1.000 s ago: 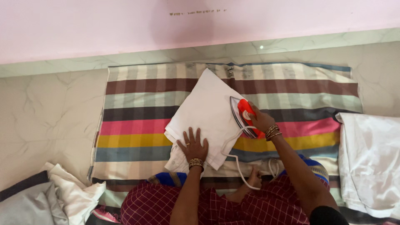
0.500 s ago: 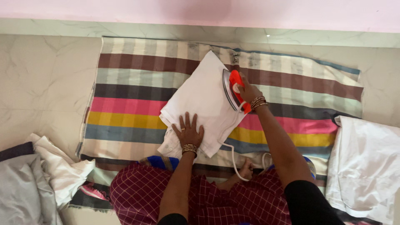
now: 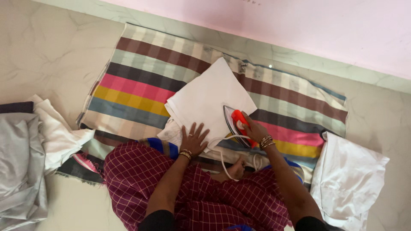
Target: The person irons a white shirt and a grey shirt on a striped mat placed on the floor. They use a red electric iron, smoothing the fabric and adjusting the garments between passes.
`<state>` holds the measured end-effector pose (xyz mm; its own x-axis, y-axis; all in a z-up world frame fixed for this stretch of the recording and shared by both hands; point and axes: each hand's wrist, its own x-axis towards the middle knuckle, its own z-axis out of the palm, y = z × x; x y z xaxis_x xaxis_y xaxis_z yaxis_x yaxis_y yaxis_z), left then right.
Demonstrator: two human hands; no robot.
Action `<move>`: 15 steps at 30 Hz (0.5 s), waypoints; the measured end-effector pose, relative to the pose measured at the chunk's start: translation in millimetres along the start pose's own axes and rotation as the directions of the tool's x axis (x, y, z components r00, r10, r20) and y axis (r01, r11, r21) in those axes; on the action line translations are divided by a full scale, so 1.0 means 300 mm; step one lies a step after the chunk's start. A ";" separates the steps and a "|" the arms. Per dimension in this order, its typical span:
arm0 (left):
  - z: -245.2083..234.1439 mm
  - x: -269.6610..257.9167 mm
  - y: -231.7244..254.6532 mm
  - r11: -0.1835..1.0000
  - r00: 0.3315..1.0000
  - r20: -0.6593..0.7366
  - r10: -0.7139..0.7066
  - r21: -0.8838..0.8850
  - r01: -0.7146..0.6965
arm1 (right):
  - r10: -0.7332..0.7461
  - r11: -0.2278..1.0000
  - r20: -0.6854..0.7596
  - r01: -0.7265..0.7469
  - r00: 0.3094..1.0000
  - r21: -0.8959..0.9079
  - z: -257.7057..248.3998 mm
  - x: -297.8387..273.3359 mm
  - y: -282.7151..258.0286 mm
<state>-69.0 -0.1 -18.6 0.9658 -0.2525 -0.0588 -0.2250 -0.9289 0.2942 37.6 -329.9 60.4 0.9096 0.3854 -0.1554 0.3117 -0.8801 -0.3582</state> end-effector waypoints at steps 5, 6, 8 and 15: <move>0.038 -0.021 0.004 1.000 0.986 -0.166 0.013 0.013 -0.011 | 0.069 0.994 0.049 -0.065 0.996 -0.088 -0.027 0.085 -0.052; 0.040 -0.017 0.005 1.000 0.985 -0.172 0.011 -0.001 -0.012 | 0.087 0.993 0.054 -0.081 0.995 -0.091 -0.028 0.122 -0.056; 0.037 -0.023 0.000 1.000 0.984 -0.176 0.008 -0.022 -0.012 | 0.030 1.000 0.009 -0.030 1.000 -0.005 -0.024 0.220 -0.060; 0.030 -0.019 0.005 0.992 0.945 -0.327 0.013 -0.116 -0.053 | 0.064 0.995 -0.010 -0.063 0.998 0.078 -0.005 0.616 -0.102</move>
<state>-76.0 -2.5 -26.6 0.9519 -0.1620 0.2599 -0.2598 -0.8764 0.4055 196.6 -232.0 44.0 0.9303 0.3257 -0.1687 0.2317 -0.8783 -0.4181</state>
